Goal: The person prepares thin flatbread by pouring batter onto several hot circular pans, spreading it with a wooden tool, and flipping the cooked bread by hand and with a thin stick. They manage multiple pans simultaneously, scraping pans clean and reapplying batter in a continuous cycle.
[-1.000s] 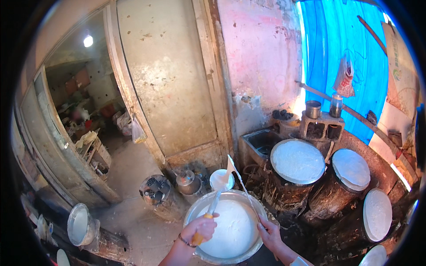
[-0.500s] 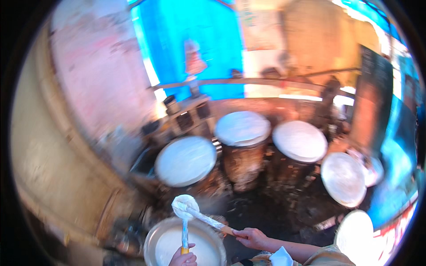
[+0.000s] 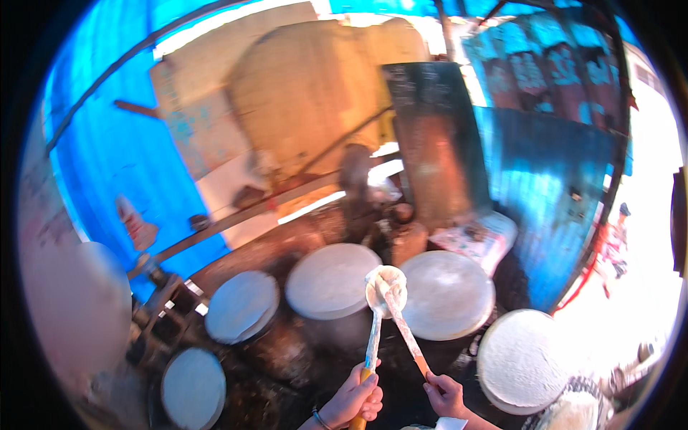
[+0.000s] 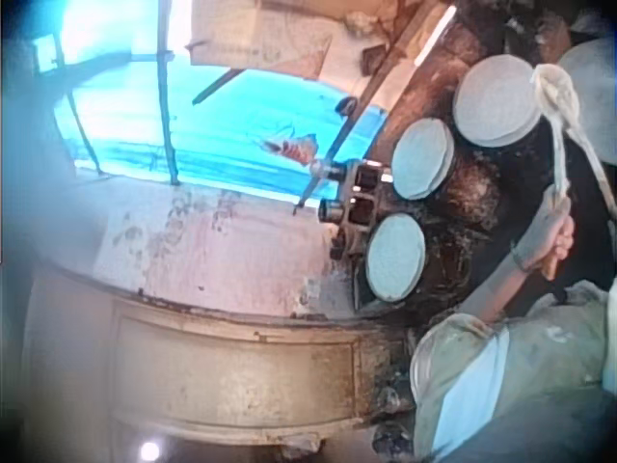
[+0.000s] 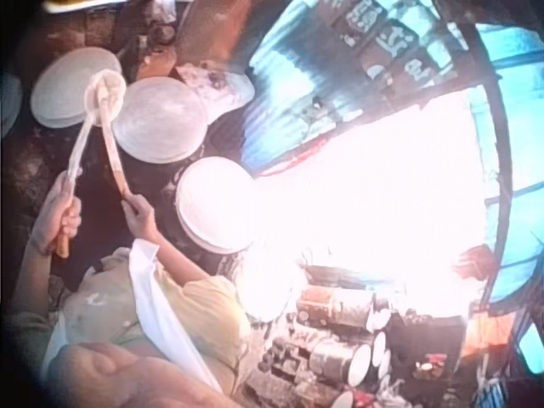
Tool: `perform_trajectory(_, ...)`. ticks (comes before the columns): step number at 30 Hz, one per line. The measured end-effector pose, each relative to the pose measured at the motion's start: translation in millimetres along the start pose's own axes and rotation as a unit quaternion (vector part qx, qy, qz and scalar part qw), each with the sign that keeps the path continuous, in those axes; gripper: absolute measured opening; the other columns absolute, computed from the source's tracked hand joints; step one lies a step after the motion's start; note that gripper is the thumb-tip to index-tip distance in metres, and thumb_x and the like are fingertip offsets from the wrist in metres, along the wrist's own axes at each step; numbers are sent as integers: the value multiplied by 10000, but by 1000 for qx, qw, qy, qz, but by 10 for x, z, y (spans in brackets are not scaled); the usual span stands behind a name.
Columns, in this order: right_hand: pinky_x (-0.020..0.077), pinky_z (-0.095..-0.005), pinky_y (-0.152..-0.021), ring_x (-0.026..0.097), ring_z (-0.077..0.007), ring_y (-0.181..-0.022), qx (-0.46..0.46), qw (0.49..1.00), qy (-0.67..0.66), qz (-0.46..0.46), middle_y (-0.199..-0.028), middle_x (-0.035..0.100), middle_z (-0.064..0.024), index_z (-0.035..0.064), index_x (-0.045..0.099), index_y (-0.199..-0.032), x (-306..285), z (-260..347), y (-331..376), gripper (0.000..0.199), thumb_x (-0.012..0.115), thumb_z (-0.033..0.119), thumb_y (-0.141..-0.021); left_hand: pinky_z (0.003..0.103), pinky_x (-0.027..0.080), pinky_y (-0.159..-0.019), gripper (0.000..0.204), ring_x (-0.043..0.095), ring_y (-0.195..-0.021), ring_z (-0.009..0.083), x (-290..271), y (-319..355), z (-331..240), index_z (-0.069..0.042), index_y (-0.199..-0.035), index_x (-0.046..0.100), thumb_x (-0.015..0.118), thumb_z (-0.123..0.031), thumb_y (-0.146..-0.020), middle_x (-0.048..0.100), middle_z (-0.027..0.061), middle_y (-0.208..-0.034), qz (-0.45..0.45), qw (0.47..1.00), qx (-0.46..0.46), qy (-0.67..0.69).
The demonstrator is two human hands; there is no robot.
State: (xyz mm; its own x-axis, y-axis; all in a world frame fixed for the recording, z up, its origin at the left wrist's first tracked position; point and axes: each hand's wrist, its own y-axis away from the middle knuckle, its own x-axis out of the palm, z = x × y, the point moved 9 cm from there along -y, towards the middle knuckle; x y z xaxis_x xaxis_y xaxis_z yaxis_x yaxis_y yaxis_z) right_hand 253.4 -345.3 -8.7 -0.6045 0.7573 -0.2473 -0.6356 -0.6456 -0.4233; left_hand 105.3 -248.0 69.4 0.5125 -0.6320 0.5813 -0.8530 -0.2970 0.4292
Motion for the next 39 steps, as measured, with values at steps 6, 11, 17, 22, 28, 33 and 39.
perform_trajectory(6, 412, -185, -541, 500, -36, -587, 212, 962, -24, -169, -671, 598, -14, -27, 633, -946, -777, -967, 3, 201, 666, 38, -759, 217, 369, -442, 376, 366, -470, 70, 413, -1720, 265, -175, -1235, 240, 444, -272, -933, 391, 24, -649, 68, 988, -59, -121)
perform_trajectory(11, 371, -182, -486, 474, -33, -541, 307, 904, -129, -268, -627, 561, 2, -35, 629, -937, -927, -1781, 113, 188, 648, 65, -778, 274, 428, -409, 596, 463, -456, 122, 508, -2828, 559, -121, -1371, 190, 479, -115, -850, 463, 50, -644, 56, 967, -15, -248)
perform_trajectory(17, 287, -209, -299, 372, -61, -347, 368, 858, -204, -296, -521, 415, 35, 21, 569, -986, -685, -1956, -126, 176, 582, 96, -827, 355, 494, -598, 535, 612, -693, 242, 283, -3402, 168, -105, -1284, 427, 485, -93, -753, 605, 171, -868, -13, 824, 81, -560)
perform_trajectory(22, 278, -229, -305, 353, -83, -352, 406, 813, -306, -283, -526, 399, 13, 81, 534, -925, -355, -1873, -464, 99, 571, 115, -840, 423, 431, -853, 476, 541, -1009, 349, 104, -3782, -60, -161, -1248, 453, 479, -110, -775, 570, 191, -1084, 1, 712, 152, -686)
perform_trajectory(28, 255, -219, -312, 336, -79, -353, 388, 808, -270, -351, -542, 397, 10, 114, 531, -902, -11, -1988, -662, 53, 548, 120, -853, 434, 431, -857, 481, 545, -1003, 347, -25, -4069, -267, -185, -1255, 446, 492, -122, -780, 572, 187, -1081, -11, 690, 156, -706)
perform_trajectory(33, 233, -216, -305, 310, -67, -343, 372, 789, -347, -345, -523, 348, 20, 105, 462, -831, -105, -1838, -841, 58, 507, 111, -867, 428, 447, -820, 476, 565, -948, 346, -391, -4117, -652, -160, -1235, 464, 502, -107, -763, 582, 196, -1047, -61, 679, 193, -706)
perform_trajectory(39, 251, -234, -294, 323, -86, -327, 378, 815, -309, -314, -509, 366, 16, 95, 526, -870, 178, -2146, -1147, 39, 541, 126, -851, 402, 486, -652, 476, 602, -743, 321, -730, -4221, -717, -142, -1229, 461, 488, -68, -760, 599, 190, -945, -89, 775, 125, -613)
